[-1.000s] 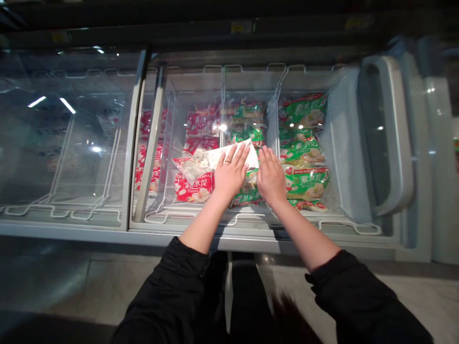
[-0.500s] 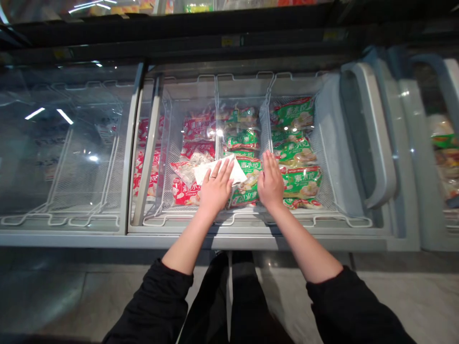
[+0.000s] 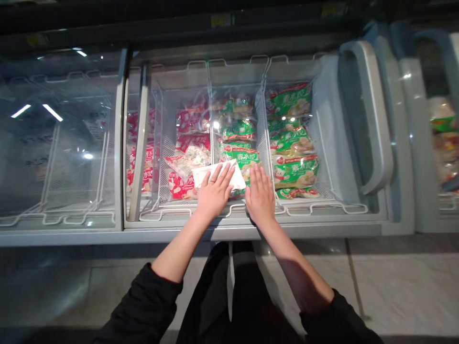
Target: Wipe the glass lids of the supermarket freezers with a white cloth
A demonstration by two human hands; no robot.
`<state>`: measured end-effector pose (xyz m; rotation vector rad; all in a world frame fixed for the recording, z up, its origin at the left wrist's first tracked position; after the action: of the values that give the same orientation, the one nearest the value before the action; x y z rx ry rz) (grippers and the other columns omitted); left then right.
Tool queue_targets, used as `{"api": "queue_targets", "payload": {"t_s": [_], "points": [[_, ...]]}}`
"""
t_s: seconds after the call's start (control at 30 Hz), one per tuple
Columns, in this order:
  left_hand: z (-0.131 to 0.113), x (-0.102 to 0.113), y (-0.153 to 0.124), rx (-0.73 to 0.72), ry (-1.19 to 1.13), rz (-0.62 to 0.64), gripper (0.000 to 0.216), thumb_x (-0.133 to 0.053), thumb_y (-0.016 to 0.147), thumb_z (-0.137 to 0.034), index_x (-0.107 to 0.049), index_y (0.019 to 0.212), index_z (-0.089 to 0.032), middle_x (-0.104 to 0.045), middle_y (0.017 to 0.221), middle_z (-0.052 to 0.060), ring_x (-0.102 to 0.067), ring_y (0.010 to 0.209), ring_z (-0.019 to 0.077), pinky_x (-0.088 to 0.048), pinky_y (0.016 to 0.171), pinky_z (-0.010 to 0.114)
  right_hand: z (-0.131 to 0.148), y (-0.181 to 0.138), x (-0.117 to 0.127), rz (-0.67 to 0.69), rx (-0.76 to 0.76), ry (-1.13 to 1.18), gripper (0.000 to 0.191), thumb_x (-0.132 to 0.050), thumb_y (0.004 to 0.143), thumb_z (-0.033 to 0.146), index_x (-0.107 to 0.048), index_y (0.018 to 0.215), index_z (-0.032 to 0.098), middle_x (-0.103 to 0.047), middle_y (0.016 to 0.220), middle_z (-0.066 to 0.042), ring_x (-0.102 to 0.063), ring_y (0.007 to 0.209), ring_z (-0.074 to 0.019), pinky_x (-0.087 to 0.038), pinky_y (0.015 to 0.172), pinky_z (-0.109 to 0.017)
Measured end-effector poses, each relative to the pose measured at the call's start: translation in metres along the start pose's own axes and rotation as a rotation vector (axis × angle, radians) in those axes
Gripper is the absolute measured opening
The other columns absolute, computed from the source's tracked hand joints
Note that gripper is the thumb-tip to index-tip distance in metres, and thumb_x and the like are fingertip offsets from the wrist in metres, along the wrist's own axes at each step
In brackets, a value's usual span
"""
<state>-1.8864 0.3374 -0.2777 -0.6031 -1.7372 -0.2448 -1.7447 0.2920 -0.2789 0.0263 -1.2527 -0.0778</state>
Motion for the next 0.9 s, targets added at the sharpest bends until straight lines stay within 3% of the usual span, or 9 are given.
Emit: {"api": "queue_targets", "payload": {"t_s": [0.1, 0.2, 0.27, 0.37, 0.5, 0.6, 0.67, 0.77, 0.9], "points": [[0.036, 0.011, 0.013, 0.04, -0.016, -0.034, 0.063, -0.036, 0.114, -0.036, -0.024, 0.175, -0.028, -0.025, 0.181, 0.0, -0.022, 0.168, 0.025, -0.018, 0.138, 0.05, 0.025, -0.012, -0.001, 0.024, 0.07, 0.017, 0.088, -0.041, 0.11, 0.019, 0.02, 0.172, 0.028, -0.025, 0.181, -0.007, -0.029, 0.166, -0.027, -0.028, 0.135, -0.053], [0.066, 0.01, -0.018, 0.152, -0.02, -0.067, 0.065, -0.036, 0.113, -0.034, -0.021, 0.176, -0.025, -0.023, 0.181, 0.004, -0.019, 0.169, 0.0282, -0.018, 0.137, 0.055, 0.036, -0.021, -0.001, 0.049, 0.118, 0.026, 0.089, -0.043, 0.111, 0.02, 0.021, 0.172, 0.029, -0.025, 0.181, -0.007, -0.03, 0.166, -0.028, -0.028, 0.135, -0.054], [0.062, 0.002, -0.05, 0.189, -0.013, -0.059, 0.066, -0.036, 0.113, -0.034, -0.019, 0.176, -0.023, -0.022, 0.181, 0.006, -0.016, 0.169, 0.0295, -0.018, 0.136, 0.057, 0.034, -0.023, 0.0, 0.045, 0.107, 0.027, 0.089, -0.043, 0.111, 0.02, 0.02, 0.172, 0.027, -0.024, 0.181, -0.009, -0.031, 0.165, -0.0295, -0.029, 0.135, -0.055], [0.028, -0.015, -0.081, 0.183, 0.009, -0.01, 0.067, -0.037, 0.113, -0.036, -0.02, 0.176, -0.022, -0.023, 0.181, 0.007, -0.015, 0.169, 0.0287, -0.015, 0.137, 0.055, 0.03, -0.023, 0.0, 0.036, 0.082, 0.028, 0.086, -0.041, 0.111, 0.021, 0.018, 0.173, 0.025, -0.024, 0.181, -0.012, -0.032, 0.165, -0.0306, -0.03, 0.134, -0.057], [-0.012, -0.02, -0.066, 0.061, -0.006, 0.05, 0.065, -0.038, 0.113, -0.04, -0.025, 0.175, -0.025, -0.022, 0.181, 0.002, -0.018, 0.169, 0.0254, -0.016, 0.138, 0.05, 0.029, -0.022, -0.001, 0.026, 0.09, 0.016, 0.081, -0.038, 0.111, 0.021, 0.011, 0.175, 0.025, -0.029, 0.18, -0.011, -0.031, 0.166, -0.0286, -0.032, 0.133, -0.057], [-0.002, -0.011, -0.047, 0.023, -0.035, 0.05, 0.063, -0.036, 0.114, -0.037, -0.025, 0.175, -0.029, -0.023, 0.18, -0.003, -0.019, 0.169, 0.0219, -0.015, 0.139, 0.047, 0.028, -0.022, -0.002, 0.031, 0.078, 0.019, 0.078, -0.037, 0.11, 0.021, 0.006, 0.176, 0.025, -0.029, 0.18, -0.011, -0.029, 0.166, -0.0286, -0.031, 0.134, -0.058], [0.022, -0.005, -0.049, 0.113, -0.039, 0.024, 0.063, -0.036, 0.114, -0.036, -0.024, 0.175, -0.03, -0.023, 0.181, -0.003, -0.018, 0.169, 0.0219, -0.014, 0.139, 0.048, 0.029, -0.022, -0.001, 0.033, 0.083, 0.024, 0.078, -0.038, 0.11, 0.02, 0.003, 0.177, 0.024, -0.03, 0.179, -0.011, -0.029, 0.166, -0.0291, -0.031, 0.134, -0.059], [0.048, -0.004, -0.078, 0.308, -0.028, 0.007, 0.065, -0.035, 0.113, -0.033, -0.019, 0.176, -0.027, -0.021, 0.181, 0.002, -0.015, 0.169, 0.0253, -0.016, 0.138, 0.054, 0.032, -0.023, 0.002, 0.025, 0.106, 0.031, 0.08, -0.04, 0.109, 0.018, 0.003, 0.177, 0.025, -0.034, 0.178, -0.011, -0.031, 0.165, -0.03, -0.033, 0.133, -0.059], [0.033, -0.012, -0.111, 0.399, -0.023, 0.066, 0.068, -0.037, 0.112, -0.031, -0.016, 0.176, -0.021, -0.019, 0.181, 0.007, -0.014, 0.169, 0.0297, -0.02, 0.136, 0.059, 0.037, -0.025, 0.003, 0.034, 0.141, 0.061, 0.086, -0.041, 0.106, 0.012, 0.007, 0.176, 0.026, -0.033, 0.179, -0.01, -0.032, 0.165, -0.03, -0.033, 0.134, -0.058]]}}
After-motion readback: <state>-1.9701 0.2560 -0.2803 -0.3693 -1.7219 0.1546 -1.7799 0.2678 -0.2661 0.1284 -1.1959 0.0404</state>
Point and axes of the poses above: each hand's wrist, its own y-axis towards the middle knuckle, its own x-axis out of the back of the hand, z = x × y, the point moved 8 cm from there along y, towards the middle knuckle
